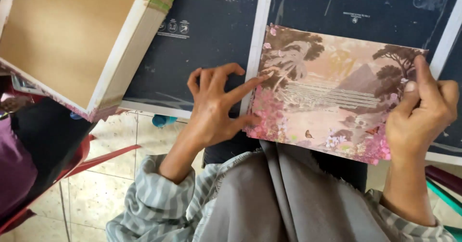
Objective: Assembling decorative boards by adhering printed sheets to rigid backing boards and stacking them.
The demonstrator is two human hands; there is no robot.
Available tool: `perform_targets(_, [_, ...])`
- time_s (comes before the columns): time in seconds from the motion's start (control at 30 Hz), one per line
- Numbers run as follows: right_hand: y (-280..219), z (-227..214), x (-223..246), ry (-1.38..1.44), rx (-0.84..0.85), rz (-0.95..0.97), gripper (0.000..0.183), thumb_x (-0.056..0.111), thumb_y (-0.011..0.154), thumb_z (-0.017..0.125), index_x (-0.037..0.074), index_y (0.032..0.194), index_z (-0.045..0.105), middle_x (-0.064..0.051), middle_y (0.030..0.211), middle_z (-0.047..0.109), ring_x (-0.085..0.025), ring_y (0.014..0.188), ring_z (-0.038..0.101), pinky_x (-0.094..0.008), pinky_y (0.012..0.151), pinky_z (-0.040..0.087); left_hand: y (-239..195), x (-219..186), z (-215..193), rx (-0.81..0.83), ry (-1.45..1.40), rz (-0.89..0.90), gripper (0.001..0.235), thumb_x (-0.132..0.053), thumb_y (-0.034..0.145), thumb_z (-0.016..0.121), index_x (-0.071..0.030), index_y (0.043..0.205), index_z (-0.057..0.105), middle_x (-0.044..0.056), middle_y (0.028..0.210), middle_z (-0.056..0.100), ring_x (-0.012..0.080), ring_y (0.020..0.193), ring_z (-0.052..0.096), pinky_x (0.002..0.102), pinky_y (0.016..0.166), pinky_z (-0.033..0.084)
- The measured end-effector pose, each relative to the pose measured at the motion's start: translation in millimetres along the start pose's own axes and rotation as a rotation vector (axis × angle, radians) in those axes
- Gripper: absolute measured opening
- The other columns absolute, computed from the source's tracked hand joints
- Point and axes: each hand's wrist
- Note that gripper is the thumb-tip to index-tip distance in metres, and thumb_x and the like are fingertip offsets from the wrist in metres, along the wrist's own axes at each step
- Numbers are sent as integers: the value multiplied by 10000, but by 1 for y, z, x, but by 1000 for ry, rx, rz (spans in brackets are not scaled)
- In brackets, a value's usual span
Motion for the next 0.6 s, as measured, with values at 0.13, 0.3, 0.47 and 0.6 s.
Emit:
perform_targets(0.13, [-3, -4, 5, -30, -7, -27, 358, -134, 1027, 549, -168, 1368, 654, -240, 918, 440, -413, 760, 500, -483, 751, 438, -15, -2, 0, 115, 53, 5, 673, -676, 832, 539, -308, 1382, 419, 86, 1291, 416, 312, 1093, 442, 502, 967, 235])
perform_targets(0.3, [-2, -2, 3, -45, -31, -29, 394, -157, 976, 562, -141, 1357, 659, -224, 896, 454, -391, 778, 497, -469, 766, 445, -12, -3, -3, 181, 81, 11, 733, -618, 813, 690, -304, 1401, 383, 76, 1363, 355, 331, 1111, 425, 533, 978, 226])
perform_targets(0.47, [17, -20, -20, -99, -15, -65, 362, -110, 902, 618, -76, 1216, 796, -228, 1000, 546, -378, 907, 550, -460, 816, 442, 10, -8, -15, -33, 85, -59, 426, -429, 738, 751, -231, 1101, 651, 69, 1252, 474, 348, 1007, 478, 510, 812, 334])
perform_targets(0.6, [105, -36, -23, 21, -168, -255, 242, -125, 1175, 427, -286, 1291, 566, -389, 1210, 620, -459, 1059, 629, -463, 960, 522, 88, 27, -51, -351, 401, -178, 247, -372, 857, 693, -139, 841, 613, 74, 1106, 497, 316, 848, 474, 451, 702, 342])
Point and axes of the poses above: each hand's wrist, its own y-axis towards the middle knuckle, its own z-axis out of the palm, x = y × z
